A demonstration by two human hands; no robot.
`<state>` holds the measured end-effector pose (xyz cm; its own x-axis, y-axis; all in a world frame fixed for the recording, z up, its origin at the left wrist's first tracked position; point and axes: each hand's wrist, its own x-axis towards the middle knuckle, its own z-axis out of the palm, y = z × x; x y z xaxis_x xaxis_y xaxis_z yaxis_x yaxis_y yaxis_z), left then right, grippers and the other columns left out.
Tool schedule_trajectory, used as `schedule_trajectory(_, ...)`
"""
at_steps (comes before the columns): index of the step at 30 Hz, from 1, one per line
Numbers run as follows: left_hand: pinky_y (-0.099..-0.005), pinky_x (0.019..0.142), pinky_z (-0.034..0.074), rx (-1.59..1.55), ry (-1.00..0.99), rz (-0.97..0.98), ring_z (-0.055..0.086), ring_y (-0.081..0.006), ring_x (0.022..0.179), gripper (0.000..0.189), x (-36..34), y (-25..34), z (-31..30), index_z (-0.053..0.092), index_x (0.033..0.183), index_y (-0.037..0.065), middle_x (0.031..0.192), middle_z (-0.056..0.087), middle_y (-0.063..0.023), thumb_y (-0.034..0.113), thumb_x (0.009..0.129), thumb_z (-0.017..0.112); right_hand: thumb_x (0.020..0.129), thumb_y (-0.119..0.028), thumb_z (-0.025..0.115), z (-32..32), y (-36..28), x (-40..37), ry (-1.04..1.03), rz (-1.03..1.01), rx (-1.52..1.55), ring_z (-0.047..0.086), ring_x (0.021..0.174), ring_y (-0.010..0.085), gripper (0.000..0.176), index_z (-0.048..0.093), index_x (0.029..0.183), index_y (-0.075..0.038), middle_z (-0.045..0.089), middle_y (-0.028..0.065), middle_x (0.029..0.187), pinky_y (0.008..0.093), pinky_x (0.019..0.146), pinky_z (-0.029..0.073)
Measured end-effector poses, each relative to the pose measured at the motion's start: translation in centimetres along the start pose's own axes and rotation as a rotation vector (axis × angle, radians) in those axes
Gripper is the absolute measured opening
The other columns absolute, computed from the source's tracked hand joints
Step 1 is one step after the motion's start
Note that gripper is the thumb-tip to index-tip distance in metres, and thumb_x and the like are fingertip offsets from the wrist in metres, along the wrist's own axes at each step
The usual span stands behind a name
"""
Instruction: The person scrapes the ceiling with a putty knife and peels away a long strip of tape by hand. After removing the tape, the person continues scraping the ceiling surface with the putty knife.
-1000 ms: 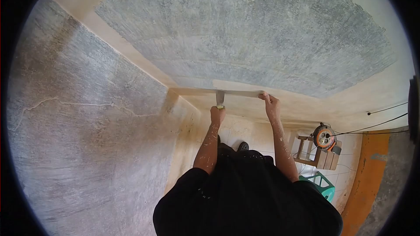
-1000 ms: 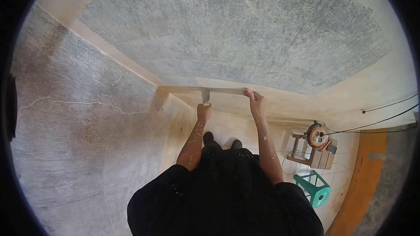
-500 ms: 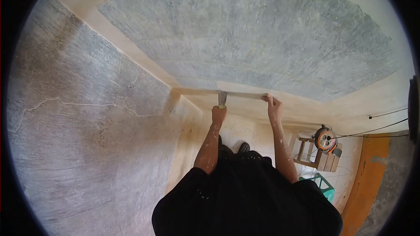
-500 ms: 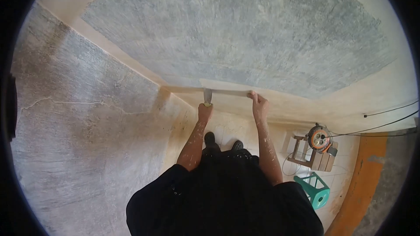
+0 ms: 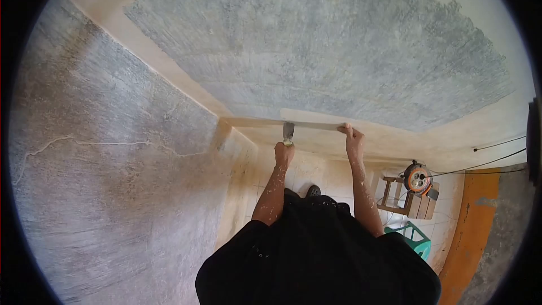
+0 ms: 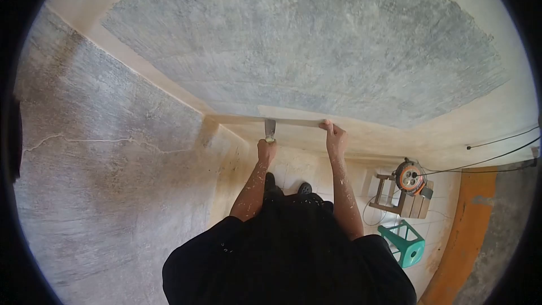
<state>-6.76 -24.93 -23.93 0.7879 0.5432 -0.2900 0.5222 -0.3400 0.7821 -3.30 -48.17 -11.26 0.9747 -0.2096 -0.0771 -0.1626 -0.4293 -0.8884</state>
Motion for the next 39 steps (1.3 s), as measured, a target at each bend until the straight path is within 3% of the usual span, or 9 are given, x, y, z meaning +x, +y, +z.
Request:
schedule_trajectory(4,-0.0445,0.06,0.048,-0.136,-0.055,0.248,0.066,-0.0399,0.069,0.031,-0.6,8.2,-2.3,0.063,0.068,-0.006,0.065,0.062,-0.0262,0.023,0.076,0.065,0.095,-0.042,0.051,-0.4,-0.7,0.5,-0.011,0.057,-0.086,0.058,0.072,0.0105,0.045,0.073,0.093,-0.002,0.072,0.0105,0.084,0.0279,0.07,0.046)
schedule_trajectory(7,-0.0442,0.06,0.048,-0.035,0.044,0.234,0.066,-0.0391,0.069,0.03,0.4,7.3,-0.9,0.064,0.067,-0.005,0.064,0.062,-0.0258,0.023,0.077,0.064,0.095,-0.042,0.051,-0.1,-0.5,0.4,0.026,-0.008,-0.043,0.06,0.074,0.012,0.046,0.073,0.092,-0.002,0.072,0.0106,0.084,0.0283,0.072,0.047)
schedule_trajectory(11,-0.0453,0.057,0.047,0.015,0.027,0.028,0.065,-0.0416,0.067,0.028,0.7,-1.1,0.5,0.064,0.067,-0.006,0.062,0.06,-0.0273,0.021,0.075,0.065,0.095,-0.04,0.051,0.0,-0.1,0.7,0.01,-0.029,0.016,0.064,0.08,0.0139,0.046,0.073,0.092,0.0,0.072,0.0107,0.086,0.0287,0.08,0.047)
schedule_trajectory(15,-0.0455,0.064,0.051,-0.027,-0.034,0.254,0.066,-0.04,0.075,0.029,0.5,5.0,-1.1,0.065,0.072,-0.007,0.072,0.065,-0.0268,0.022,0.076,0.064,0.096,-0.039,0.051,0.4,0.3,0.7,0.011,-0.029,0.069,0.065,0.083,0.0144,0.046,0.072,0.092,0.001,0.072,0.0114,0.086,0.0297,0.082,0.047)
schedule_trajectory(21,-0.0459,0.062,0.051,0.06,-0.066,-0.024,0.066,-0.0417,0.074,0.03,-0.8,1.7,0.2,0.064,0.073,-0.007,0.072,0.064,-0.0272,0.023,0.076,0.063,0.096,-0.04,0.05,0.2,0.1,0.5,0.012,-0.056,0.083,0.065,0.084,0.0167,0.048,0.072,0.093,0.002,0.072,0.0131,0.086,0.03,0.083,0.047)
schedule_trajectory(31,-0.0483,0.065,0.051,-0.027,-0.032,0.028,0.065,-0.0433,0.08,0.032,0.3,1.3,0.6,0.063,0.078,-0.009,0.078,0.064,-0.0302,0.023,0.076,0.063,0.095,-0.044,0.05,-0.1,-1.0,0.7,0.014,-0.016,0.026,0.063,0.08,0.0153,0.05,0.073,0.092,0.0,0.072,0.0109,0.083,0.0294,0.078,0.046)
schedule_trajectory(32,-0.043,0.058,0.049,-0.002,0.085,0.093,0.067,-0.0374,0.067,0.032,-0.3,0.6,1.2,0.062,0.07,-0.009,0.063,0.062,-0.0249,0.022,0.076,0.064,0.094,-0.044,0.05,-0.1,-0.7,0.3,0.011,0.013,0.003,0.063,0.079,0.0154,0.049,0.073,0.092,-0.001,0.072,0.0104,0.082,0.0292,0.077,0.046)
schedule_trajectory(35,-0.0483,0.062,0.05,-0.043,0.009,0.086,0.065,-0.041,0.07,0.033,-1.9,2.0,-0.5,0.064,0.07,-0.006,0.066,0.063,-0.0266,0.026,0.077,0.063,0.094,-0.039,0.054,0.5,0.3,0.4,0.002,-0.029,0.05,0.061,0.078,0.0149,0.041,0.072,0.095,-0.001,0.071,0.0092,0.082,0.0283,0.072,0.046)
schedule_trajectory(39,-0.0449,0.059,0.049,-0.126,-0.19,-0.015,0.066,-0.0363,0.062,0.046,-0.1,0.2,-1.2,0.064,0.063,-0.003,0.058,0.062,-0.0215,0.039,0.081,0.063,0.087,-0.029,0.066,3.4,4.8,-1.7,-0.375,-0.237,0.006,0.061,0.09,0.0164,0.034,0.063,0.11,-0.004,0.067,0.0082,0.102,0.0298,0.074,0.048)
